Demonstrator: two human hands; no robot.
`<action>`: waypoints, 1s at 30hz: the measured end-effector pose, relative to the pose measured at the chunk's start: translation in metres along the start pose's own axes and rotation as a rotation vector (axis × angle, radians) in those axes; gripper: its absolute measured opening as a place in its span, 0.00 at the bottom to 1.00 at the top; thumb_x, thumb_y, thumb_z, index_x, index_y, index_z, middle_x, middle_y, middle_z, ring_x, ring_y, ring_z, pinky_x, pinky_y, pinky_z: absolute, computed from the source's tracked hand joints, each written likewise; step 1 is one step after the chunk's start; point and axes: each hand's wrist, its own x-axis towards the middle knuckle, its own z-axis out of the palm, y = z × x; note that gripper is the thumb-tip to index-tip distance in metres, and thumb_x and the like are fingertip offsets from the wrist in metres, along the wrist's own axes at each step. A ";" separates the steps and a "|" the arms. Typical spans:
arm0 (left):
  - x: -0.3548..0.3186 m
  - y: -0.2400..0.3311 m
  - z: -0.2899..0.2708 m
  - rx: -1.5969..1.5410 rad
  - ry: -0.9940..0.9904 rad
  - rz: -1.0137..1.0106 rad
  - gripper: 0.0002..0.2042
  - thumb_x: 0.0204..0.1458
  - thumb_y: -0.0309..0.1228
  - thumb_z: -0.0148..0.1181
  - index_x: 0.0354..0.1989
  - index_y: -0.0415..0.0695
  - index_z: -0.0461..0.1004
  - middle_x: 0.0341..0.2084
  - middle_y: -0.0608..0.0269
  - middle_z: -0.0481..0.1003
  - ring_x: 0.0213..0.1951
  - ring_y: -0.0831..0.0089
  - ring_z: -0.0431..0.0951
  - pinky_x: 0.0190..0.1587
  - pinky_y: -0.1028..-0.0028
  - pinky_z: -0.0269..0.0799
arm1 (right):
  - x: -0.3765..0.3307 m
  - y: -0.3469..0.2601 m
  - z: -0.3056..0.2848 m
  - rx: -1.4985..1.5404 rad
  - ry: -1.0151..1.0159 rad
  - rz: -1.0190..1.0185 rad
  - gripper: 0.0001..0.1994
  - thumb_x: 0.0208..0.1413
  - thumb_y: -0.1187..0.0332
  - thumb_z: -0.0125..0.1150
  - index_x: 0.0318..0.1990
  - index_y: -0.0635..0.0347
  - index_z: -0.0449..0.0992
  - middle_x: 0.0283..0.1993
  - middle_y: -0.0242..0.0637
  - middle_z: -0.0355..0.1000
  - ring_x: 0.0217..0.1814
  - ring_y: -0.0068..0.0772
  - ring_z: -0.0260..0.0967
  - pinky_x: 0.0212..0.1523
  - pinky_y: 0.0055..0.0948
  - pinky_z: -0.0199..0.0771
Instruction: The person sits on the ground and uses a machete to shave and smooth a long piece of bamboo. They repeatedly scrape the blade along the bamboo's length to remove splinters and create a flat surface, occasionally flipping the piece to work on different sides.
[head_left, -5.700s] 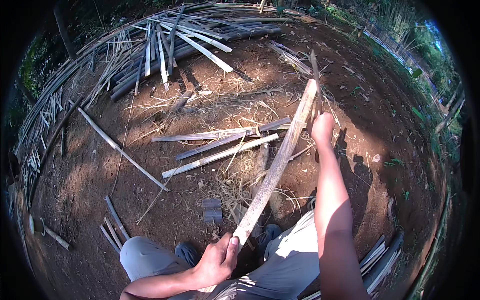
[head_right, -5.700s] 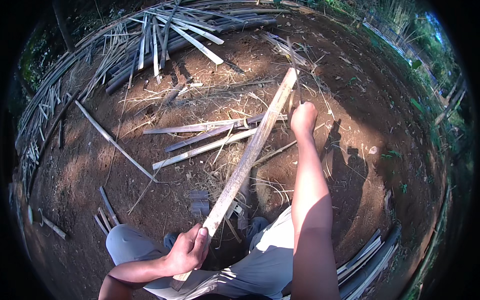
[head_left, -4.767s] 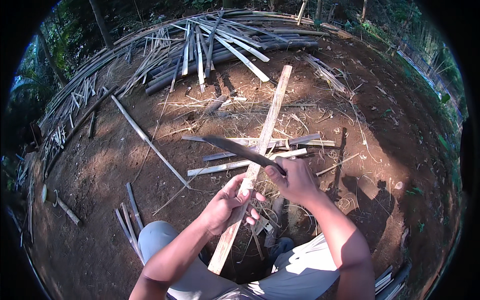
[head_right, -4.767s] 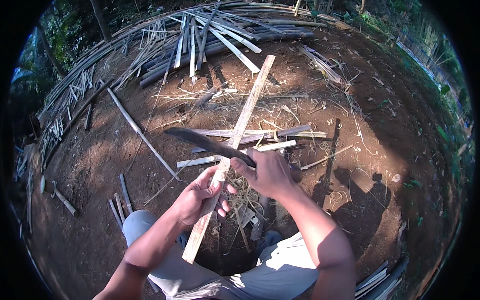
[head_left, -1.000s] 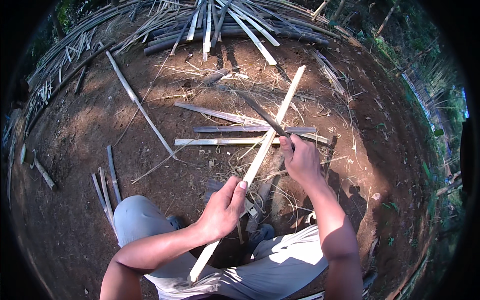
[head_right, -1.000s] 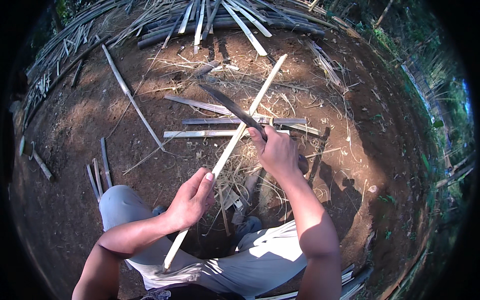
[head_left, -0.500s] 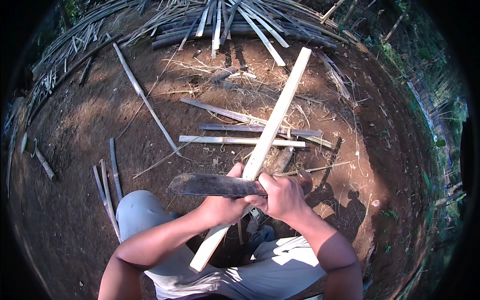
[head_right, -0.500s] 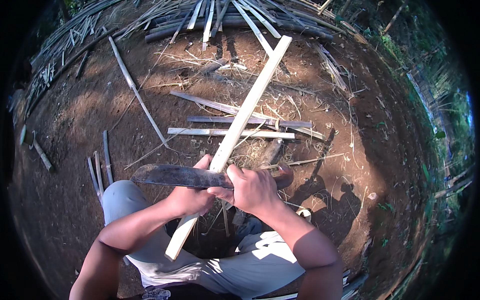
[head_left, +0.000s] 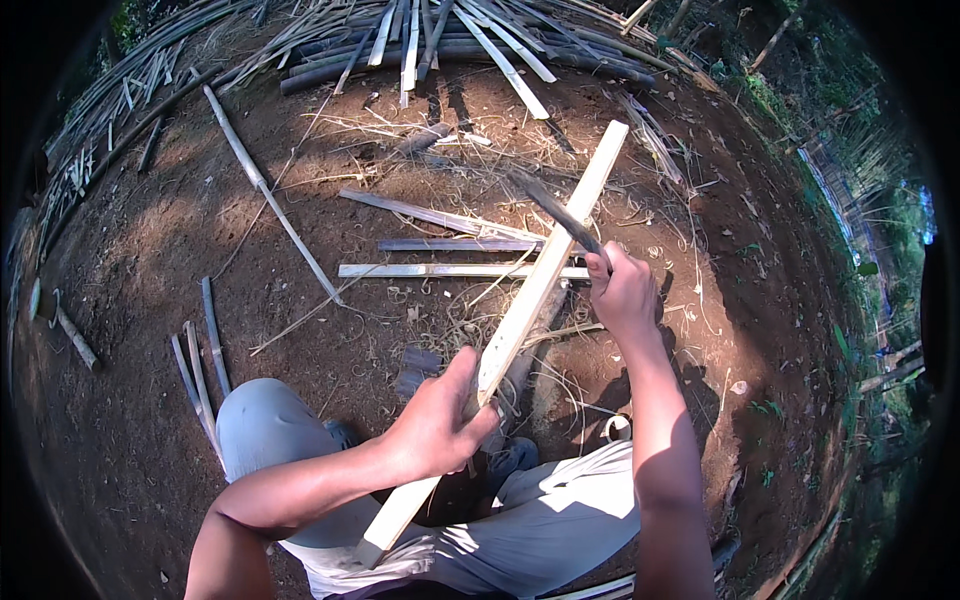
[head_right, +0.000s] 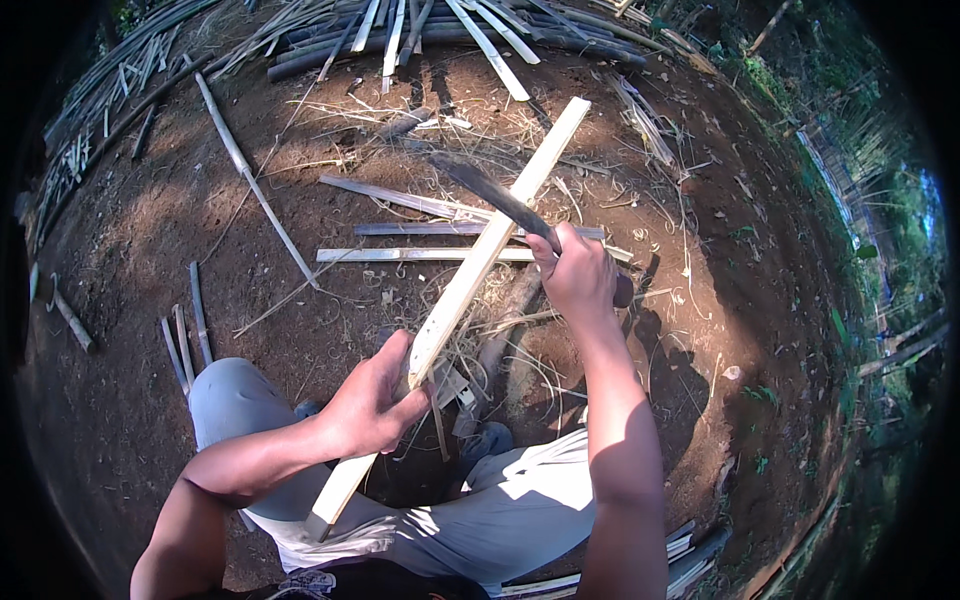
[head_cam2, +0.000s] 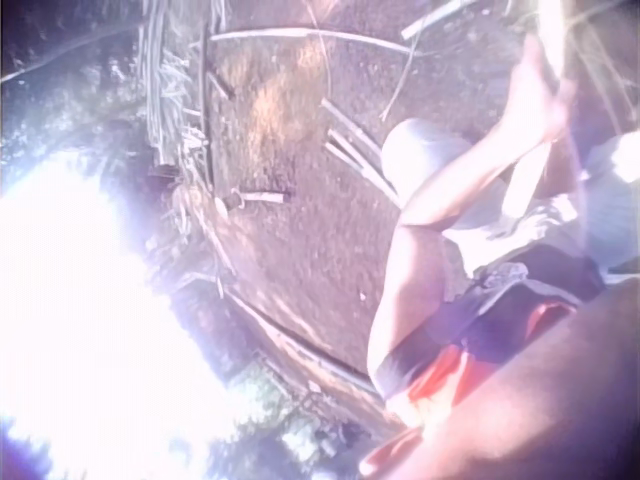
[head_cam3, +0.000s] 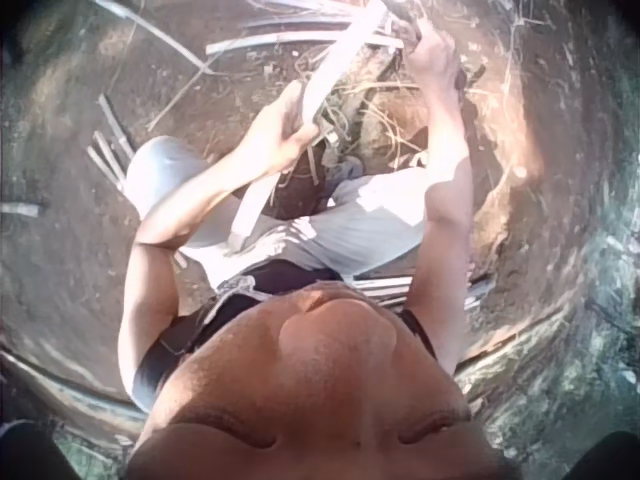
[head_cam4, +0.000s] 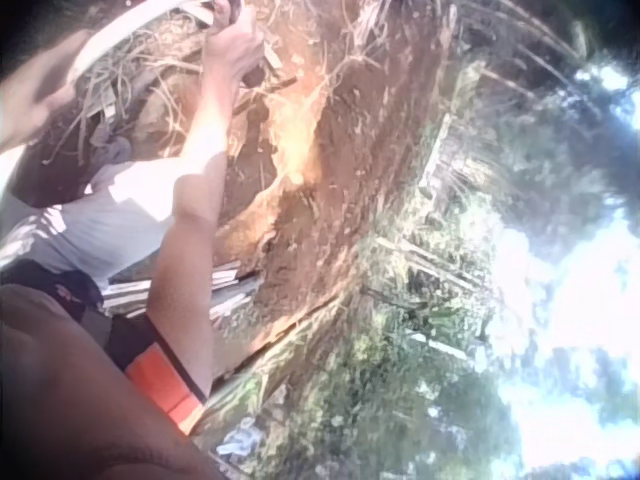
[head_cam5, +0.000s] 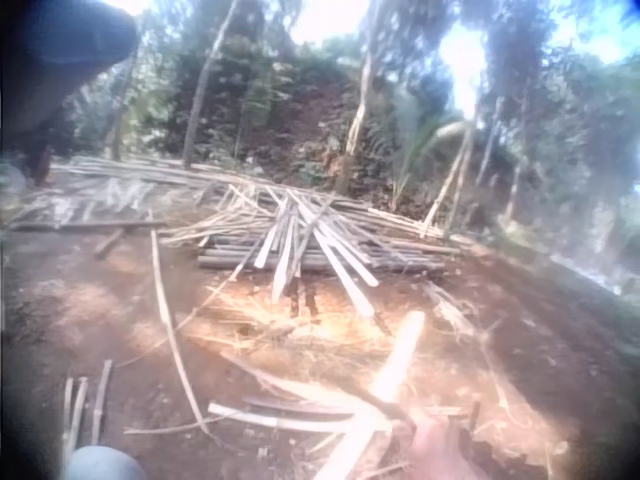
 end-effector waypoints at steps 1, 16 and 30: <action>-0.003 -0.003 0.000 0.038 0.003 0.052 0.16 0.56 0.26 0.57 0.43 0.40 0.54 0.17 0.51 0.71 0.16 0.67 0.74 0.19 0.66 0.68 | 0.003 0.010 0.001 0.003 0.027 0.058 0.31 0.62 0.38 0.45 0.26 0.60 0.69 0.17 0.51 0.68 0.26 0.63 0.71 0.25 0.53 0.68; -0.008 0.011 -0.009 -0.066 -0.024 -0.127 0.14 0.57 0.25 0.56 0.43 0.39 0.56 0.18 0.57 0.70 0.16 0.73 0.73 0.18 0.70 0.67 | -0.016 -0.019 -0.010 -0.084 -0.065 -0.058 0.31 0.62 0.35 0.43 0.30 0.59 0.69 0.22 0.51 0.71 0.25 0.62 0.71 0.26 0.51 0.66; -0.044 0.006 0.006 -0.080 -0.174 -0.116 0.11 0.60 0.26 0.54 0.46 0.40 0.60 0.20 0.68 0.66 0.13 0.82 0.66 0.15 0.77 0.63 | -0.004 0.065 -0.013 -0.218 0.039 0.437 0.31 0.64 0.39 0.42 0.28 0.61 0.73 0.22 0.52 0.74 0.30 0.59 0.76 0.31 0.52 0.74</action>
